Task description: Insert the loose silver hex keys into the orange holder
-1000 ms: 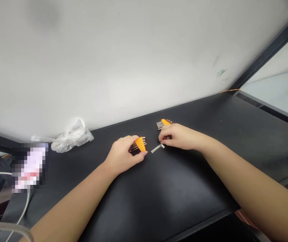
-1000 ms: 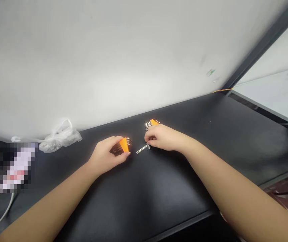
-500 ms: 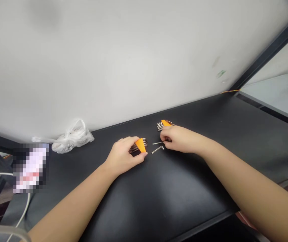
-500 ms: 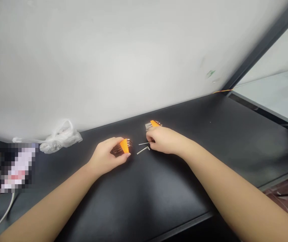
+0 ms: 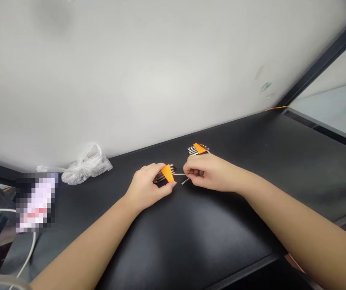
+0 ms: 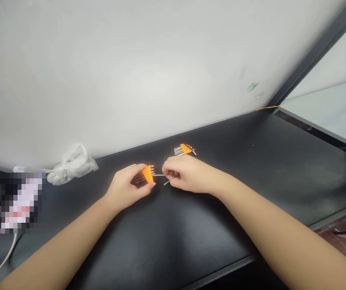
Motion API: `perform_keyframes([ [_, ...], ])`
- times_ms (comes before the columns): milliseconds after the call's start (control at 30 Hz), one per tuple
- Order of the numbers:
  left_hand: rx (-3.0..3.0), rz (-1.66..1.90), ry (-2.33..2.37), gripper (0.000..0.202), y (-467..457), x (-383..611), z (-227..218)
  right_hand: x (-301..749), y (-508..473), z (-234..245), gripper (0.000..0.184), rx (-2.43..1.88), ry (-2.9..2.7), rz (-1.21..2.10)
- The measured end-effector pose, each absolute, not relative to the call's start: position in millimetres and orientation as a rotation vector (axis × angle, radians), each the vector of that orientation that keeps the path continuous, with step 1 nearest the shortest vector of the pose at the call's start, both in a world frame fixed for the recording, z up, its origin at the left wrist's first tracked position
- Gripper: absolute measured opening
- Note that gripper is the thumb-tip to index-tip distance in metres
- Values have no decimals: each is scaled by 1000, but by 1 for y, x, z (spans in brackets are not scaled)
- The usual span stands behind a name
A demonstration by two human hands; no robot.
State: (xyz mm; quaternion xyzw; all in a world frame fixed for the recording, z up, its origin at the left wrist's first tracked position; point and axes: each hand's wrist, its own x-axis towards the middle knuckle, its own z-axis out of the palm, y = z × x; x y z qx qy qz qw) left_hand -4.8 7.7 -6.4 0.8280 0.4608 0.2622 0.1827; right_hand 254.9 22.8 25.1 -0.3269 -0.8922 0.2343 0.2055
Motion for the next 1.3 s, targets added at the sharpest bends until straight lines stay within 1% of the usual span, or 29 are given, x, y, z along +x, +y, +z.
perform_keyframes([
  [200,2345,727,1300,39,8,-4,-5,255,24,21,11,-846,-2516,625],
  [400,2405,719,1287,38,7,-4,-7,258,22,18,19,-848,-2526,449],
  [467,2431,720,1284,38,7,-3,-8,254,21,17,21,-835,-2503,440],
  [567,2468,724,1275,38,6,-1,-9,244,18,15,20,-792,-2438,540],
  [733,2458,748,1294,33,5,-1,-8,230,16,8,13,-789,-2231,802],
  [833,2431,783,1324,35,4,-2,-6,230,17,5,9,-825,-2154,878],
  [933,2417,814,1333,37,4,-2,-5,232,19,3,7,-858,-2196,794],
  [1100,2413,850,1335,37,5,-2,-6,228,18,-1,14,-791,-2281,545],
  [1300,2420,813,1382,41,6,-3,-7,238,22,3,16,-868,-2391,443],
])
